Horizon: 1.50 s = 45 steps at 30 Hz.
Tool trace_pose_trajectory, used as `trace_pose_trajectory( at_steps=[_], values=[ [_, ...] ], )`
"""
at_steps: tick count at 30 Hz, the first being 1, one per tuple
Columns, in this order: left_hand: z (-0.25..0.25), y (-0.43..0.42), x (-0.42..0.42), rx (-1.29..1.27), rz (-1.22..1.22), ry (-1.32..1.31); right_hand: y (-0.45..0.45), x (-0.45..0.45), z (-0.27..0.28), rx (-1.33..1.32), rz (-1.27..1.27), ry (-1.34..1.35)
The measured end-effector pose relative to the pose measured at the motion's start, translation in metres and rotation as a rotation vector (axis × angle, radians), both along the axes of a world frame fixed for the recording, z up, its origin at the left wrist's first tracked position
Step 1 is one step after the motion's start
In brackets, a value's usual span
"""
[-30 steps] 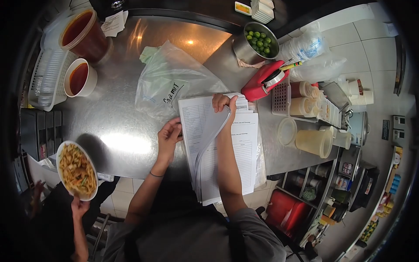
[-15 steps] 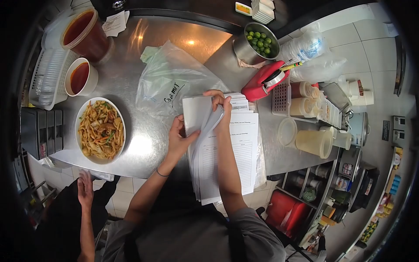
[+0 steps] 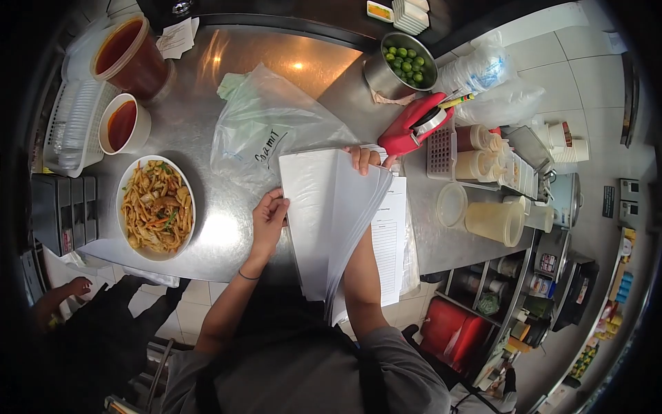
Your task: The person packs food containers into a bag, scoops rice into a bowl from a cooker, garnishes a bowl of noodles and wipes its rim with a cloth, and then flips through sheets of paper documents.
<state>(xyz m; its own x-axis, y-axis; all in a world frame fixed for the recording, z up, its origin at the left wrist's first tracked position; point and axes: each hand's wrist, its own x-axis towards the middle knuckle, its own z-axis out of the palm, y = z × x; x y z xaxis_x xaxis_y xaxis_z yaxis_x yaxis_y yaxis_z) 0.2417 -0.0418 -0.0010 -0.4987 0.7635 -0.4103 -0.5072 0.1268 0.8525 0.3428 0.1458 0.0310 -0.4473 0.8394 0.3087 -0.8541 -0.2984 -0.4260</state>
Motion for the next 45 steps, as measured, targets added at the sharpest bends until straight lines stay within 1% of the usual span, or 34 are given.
trace_pose_trajectory(
  at_steps=[1,2,3,4,5,6,7,8,11,13,16,22,26,28,29,31,32,33,34,36,37,39,43,45],
  values=[
    [0.002,-0.002,0.002,0.001,-0.001,-0.001,0.0,0.0,0.001,-0.006,0.004,0.009],
    [0.005,-0.005,0.006,0.034,-0.016,0.154,0.0,-0.001,0.001,-0.013,0.004,0.014],
    [0.018,-0.006,0.008,0.067,-0.03,0.31,0.0,-0.001,0.001,-0.021,0.011,0.025],
    [0.035,-0.013,0.017,0.051,-0.167,0.414,0.001,-0.001,0.001,-0.027,0.015,0.028],
    [0.06,-0.015,0.024,0.22,-0.262,0.527,-0.001,-0.004,0.002,-0.034,0.016,0.037],
    [0.072,-0.017,0.036,0.313,-0.377,0.624,-0.001,-0.006,0.002,-0.038,0.025,0.047],
    [0.075,-0.019,0.05,0.379,-0.4,0.918,0.0,-0.006,0.004,-0.043,0.026,0.045],
    [0.078,-0.021,0.063,0.372,-0.446,1.037,0.001,-0.008,0.005,-0.048,0.036,0.051],
    [0.082,-0.021,0.078,0.347,-0.467,1.083,0.002,-0.015,0.003,-0.064,0.05,0.057],
    [0.083,-0.019,0.079,0.354,-0.472,1.196,0.002,-0.016,0.005,-0.066,0.056,0.052],
    [0.08,-0.019,0.081,0.363,-0.473,1.262,-0.002,-0.019,0.006,-0.067,0.063,0.052],
    [0.079,-0.019,0.082,0.376,-0.456,1.286,-0.005,-0.021,0.011,-0.07,0.064,0.038],
    [0.081,-0.02,0.077,0.363,-0.469,1.266,-0.009,-0.019,0.013,-0.077,0.061,0.03],
    [0.079,-0.021,0.068,0.412,-0.419,1.119,-0.012,-0.016,0.015,-0.08,0.058,0.018],
    [0.077,-0.022,0.065,0.414,-0.42,1.122,-0.013,-0.015,0.016,-0.081,0.052,0.018],
    [0.065,-0.025,0.057,0.229,-0.243,0.241,-0.013,-0.007,0.021,-0.08,0.026,0.014],
    [0.05,-0.028,0.047,-0.067,-0.346,0.391,-0.007,-0.012,0.02,-0.089,0.021,0.022],
    [-0.005,-0.027,0.055,0.057,-0.133,0.518,-0.011,-0.004,0.024,-0.083,0.005,0.025],
    [-0.005,-0.029,0.04,0.012,-0.226,0.209,-0.009,-0.004,0.025,-0.085,-0.004,0.033],
    [-0.024,-0.029,0.034,0.054,-0.25,0.237,-0.008,-0.003,0.027,-0.094,-0.024,0.044],
    [-0.029,-0.03,0.035,0.057,-0.262,0.241,-0.009,0.0,0.028,-0.098,-0.032,0.05],
    [-0.022,-0.028,0.034,0.003,-0.265,0.097,-0.01,0.006,0.031,-0.103,-0.047,0.062],
    [-0.022,-0.028,0.036,0.049,-0.235,0.094,-0.011,0.02,0.04,-0.101,-0.084,0.096],
    [-0.01,-0.027,0.033,0.034,-0.221,0.002,-0.009,0.028,0.048,-0.098,-0.105,0.101]
  ],
)
